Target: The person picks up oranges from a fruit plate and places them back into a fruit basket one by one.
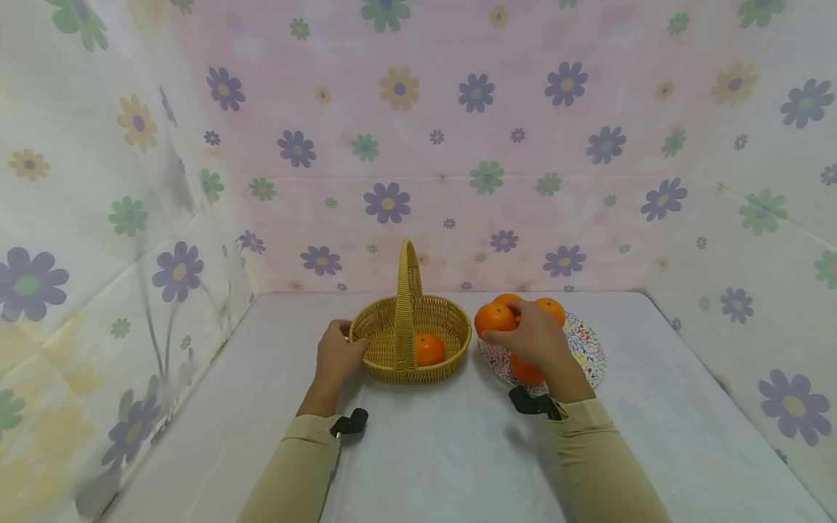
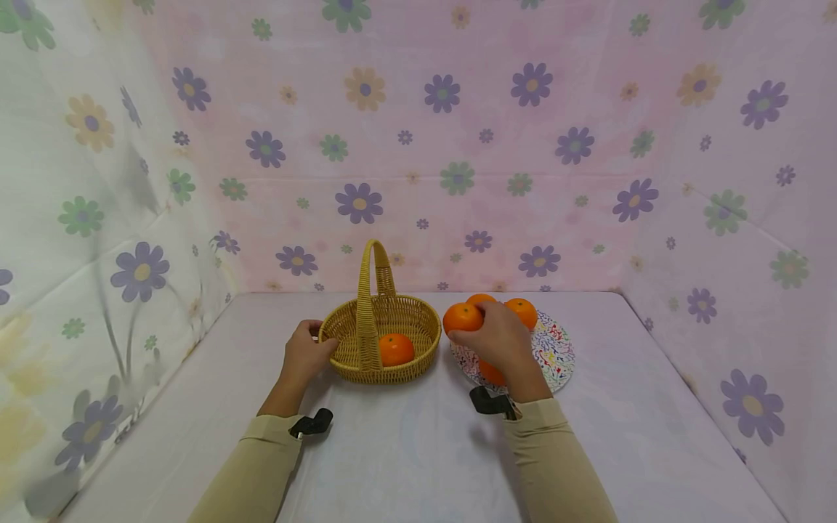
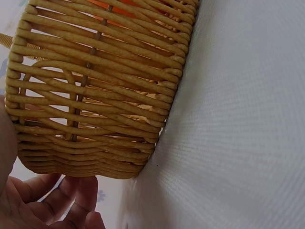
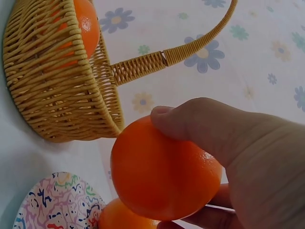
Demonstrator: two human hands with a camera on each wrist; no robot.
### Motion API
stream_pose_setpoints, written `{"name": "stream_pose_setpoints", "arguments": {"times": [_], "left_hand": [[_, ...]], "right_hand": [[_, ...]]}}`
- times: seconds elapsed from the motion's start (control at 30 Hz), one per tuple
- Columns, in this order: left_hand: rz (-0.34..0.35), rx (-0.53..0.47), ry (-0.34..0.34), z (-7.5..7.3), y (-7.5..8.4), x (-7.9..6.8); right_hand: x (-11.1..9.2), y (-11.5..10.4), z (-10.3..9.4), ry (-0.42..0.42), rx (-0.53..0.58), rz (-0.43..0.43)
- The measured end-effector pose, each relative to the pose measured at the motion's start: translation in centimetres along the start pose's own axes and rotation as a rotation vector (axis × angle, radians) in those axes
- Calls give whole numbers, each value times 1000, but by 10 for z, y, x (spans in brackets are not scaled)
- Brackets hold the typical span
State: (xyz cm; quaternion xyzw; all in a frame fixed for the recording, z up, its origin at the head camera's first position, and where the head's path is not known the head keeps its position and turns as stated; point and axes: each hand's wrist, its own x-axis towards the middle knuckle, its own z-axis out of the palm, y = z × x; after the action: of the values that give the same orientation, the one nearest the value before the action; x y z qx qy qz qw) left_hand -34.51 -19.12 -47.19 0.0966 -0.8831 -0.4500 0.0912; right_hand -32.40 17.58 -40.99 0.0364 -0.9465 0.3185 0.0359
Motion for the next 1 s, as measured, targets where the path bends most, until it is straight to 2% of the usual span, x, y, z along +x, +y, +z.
{"name": "stream_pose_setpoints", "arguments": {"times": [0.27, 0.47, 0.77, 1.0], "left_hand": [[-1, -2, -3, 0, 2, -1], [-6, 3, -1, 0, 2, -1], [-12, 0, -6, 1, 0, 1], [-16, 4, -5, 0, -1, 1]], "right_hand": [[-1, -10, 5, 92, 53, -65], [-2, -18, 10, 94, 106, -62], [-2, -26, 23, 117, 196, -108], [-4, -30, 35, 141, 197, -145]]}}
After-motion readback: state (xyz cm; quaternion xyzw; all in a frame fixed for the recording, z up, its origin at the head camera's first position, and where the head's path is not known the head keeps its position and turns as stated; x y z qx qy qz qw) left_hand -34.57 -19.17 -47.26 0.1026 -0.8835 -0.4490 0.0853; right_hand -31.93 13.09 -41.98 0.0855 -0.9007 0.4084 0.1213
